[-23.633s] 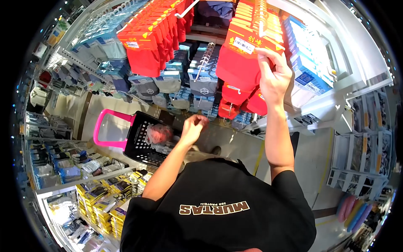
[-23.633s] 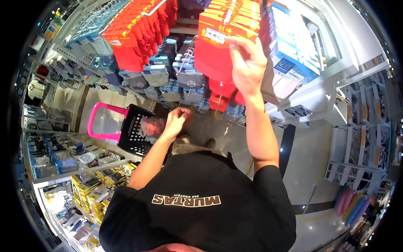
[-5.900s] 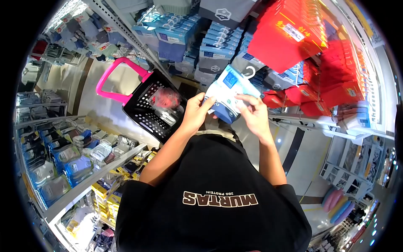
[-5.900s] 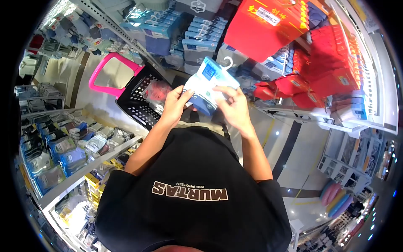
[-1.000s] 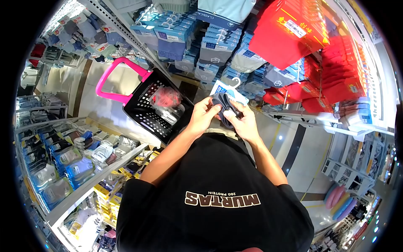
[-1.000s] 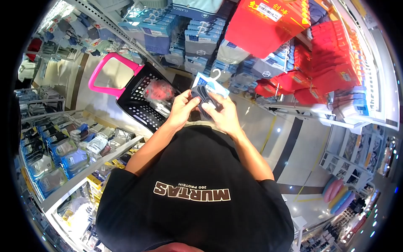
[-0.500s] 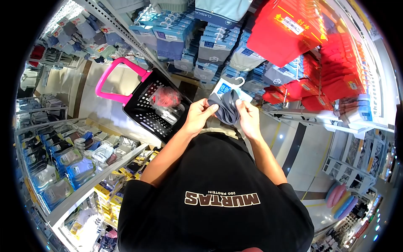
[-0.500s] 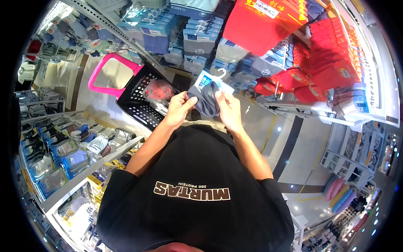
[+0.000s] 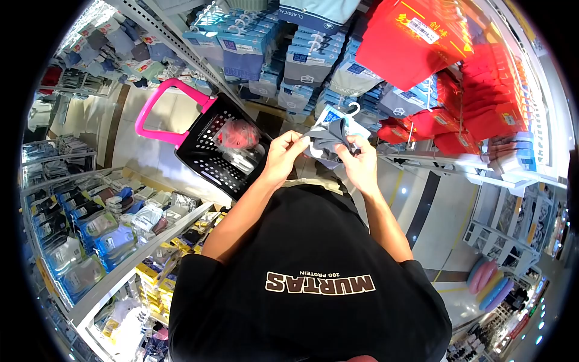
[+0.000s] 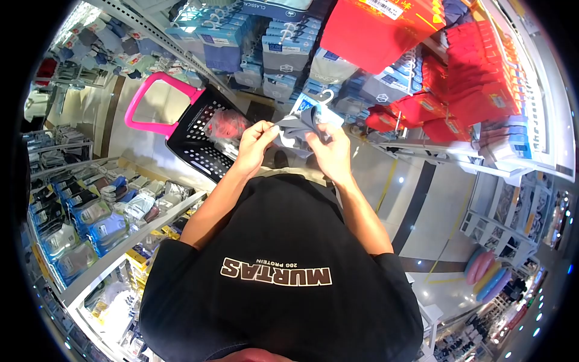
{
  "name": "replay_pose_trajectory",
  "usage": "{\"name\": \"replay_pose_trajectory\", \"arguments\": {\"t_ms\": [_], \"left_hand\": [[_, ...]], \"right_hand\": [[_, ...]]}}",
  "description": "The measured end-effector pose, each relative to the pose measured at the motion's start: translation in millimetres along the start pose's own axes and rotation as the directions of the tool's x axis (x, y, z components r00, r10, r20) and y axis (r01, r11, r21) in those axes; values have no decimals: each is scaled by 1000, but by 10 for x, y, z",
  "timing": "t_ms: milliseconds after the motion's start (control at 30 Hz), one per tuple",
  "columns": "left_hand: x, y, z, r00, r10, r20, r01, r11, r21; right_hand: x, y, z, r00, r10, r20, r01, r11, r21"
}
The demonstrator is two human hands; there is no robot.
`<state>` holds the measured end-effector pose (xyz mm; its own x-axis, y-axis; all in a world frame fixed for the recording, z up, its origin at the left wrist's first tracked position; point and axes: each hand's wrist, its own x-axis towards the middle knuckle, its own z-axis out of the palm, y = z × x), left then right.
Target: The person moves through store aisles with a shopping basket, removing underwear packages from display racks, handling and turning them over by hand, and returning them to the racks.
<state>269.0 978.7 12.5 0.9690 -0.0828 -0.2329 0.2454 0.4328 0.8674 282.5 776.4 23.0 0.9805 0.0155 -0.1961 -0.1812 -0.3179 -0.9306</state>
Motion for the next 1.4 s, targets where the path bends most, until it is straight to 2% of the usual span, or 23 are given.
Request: {"name": "replay_pose_trajectory", "arguments": {"t_ms": [133, 233, 267, 300, 400, 467, 500, 600, 700, 833, 867, 900, 933, 967, 1000, 1033, 1067, 1100, 1133, 1200, 1233, 1300, 1400], "left_hand": [[-10, -55, -17, 1000, -2, -12, 2, 1000, -13], [61, -184, -78, 995, -14, -100, 10, 999, -35], [83, -262, -139, 990, -43, -138, 44, 999, 7], [93, -338, -212, 981, -73, -178, 83, 995, 47], [13, -499, -443, 961, -148, -234, 201, 954, 222], [-91, -557, -556, 947, -189, -259, 258, 928, 268], [-155, -553, -583, 951, -175, -253, 241, 936, 258], [-262, -606, -685, 945, -170, -279, 247, 930, 272], [-294, -601, -740, 933, -144, -330, 235, 938, 255], [-228, -512, -933, 898, -70, -435, 198, 946, 257], [-175, -467, -1046, 882, -9, -470, 188, 924, 334], [-108, -423, -1194, 864, 52, -500, 184, 893, 411], [-29, -345, -1361, 845, 143, -516, 147, 865, 480], [45, -241, -1544, 814, 289, -504, 80, 803, 590], [171, -174, -1853, 804, 310, -507, 89, 781, 619], [247, 45, -2078, 766, 418, -488, 122, 652, 749], [298, 398, -2186, 713, 532, -458, 195, 477, 857], [360, 684, -2287, 635, 584, -505, 252, 461, 851], [447, 827, -2646, 616, 714, -334, 314, 166, 935], [575, 1306, -2963, 634, 678, -372, 520, -17, 854], [640, 1401, -3173, 595, 776, -210, 514, -167, 841], [743, 1606, -3355, 669, 684, -291, 585, -243, 774], [915, 1687, -3470, 687, 363, -629, 712, -162, 684]], "right_hand": [[8, -57, 6, 998, -70, 7, 71, 994, -82], [7, -251, 47, 964, -265, 7, 265, 962, -66], [23, -335, 32, 978, -209, 26, 209, 978, -5], [104, -317, 31, 969, -245, 4, 245, 969, -13], [429, -352, 15, 918, -396, 7, 390, 901, -190], [704, -378, 39, 944, -315, 95, 326, 932, -156], [836, -381, 72, 952, -271, 143, 287, 951, -113], [1219, -329, 244, 881, -459, 117, 471, 873, -128], [1462, -410, 311, 878, -448, 172, 479, 841, -254], [1807, -194, 395, 794, -564, 228, 606, 760, -234], [1875, -133, 435, 787, -576, 220, 615, 760, -211], [1922, -88, 452, 782, -587, 209, 622, 761, -187], [1935, -71, 437, 820, -520, 239, 570, 779, -263], [1926, -31, 476, 842, -480, 248, 534, 807, -253], [1921, 6, 497, 862, -439, 253, 496, 833, -247], [1918, 28, 495, 882, -397, 253, 455, 857, -243], [1894, 25, 505, 867, -431, 251, 483, 849, -212], [1865, 29, 519, 852, -463, 244, 509, 841, -181], [1857, 69, 507, 856, -450, 253, 496, 853, -162], [1781, -21, 450, 870, -424, 253, 474, 860, -191], [1758, -42, 414, 877, -410, 251, 463, 862, -206], [1731, 1, 359, 887, -380, 261, 436, 876, -206], [1677, 105, 305, 891, -388, 237, 439, 869, -228]]}}
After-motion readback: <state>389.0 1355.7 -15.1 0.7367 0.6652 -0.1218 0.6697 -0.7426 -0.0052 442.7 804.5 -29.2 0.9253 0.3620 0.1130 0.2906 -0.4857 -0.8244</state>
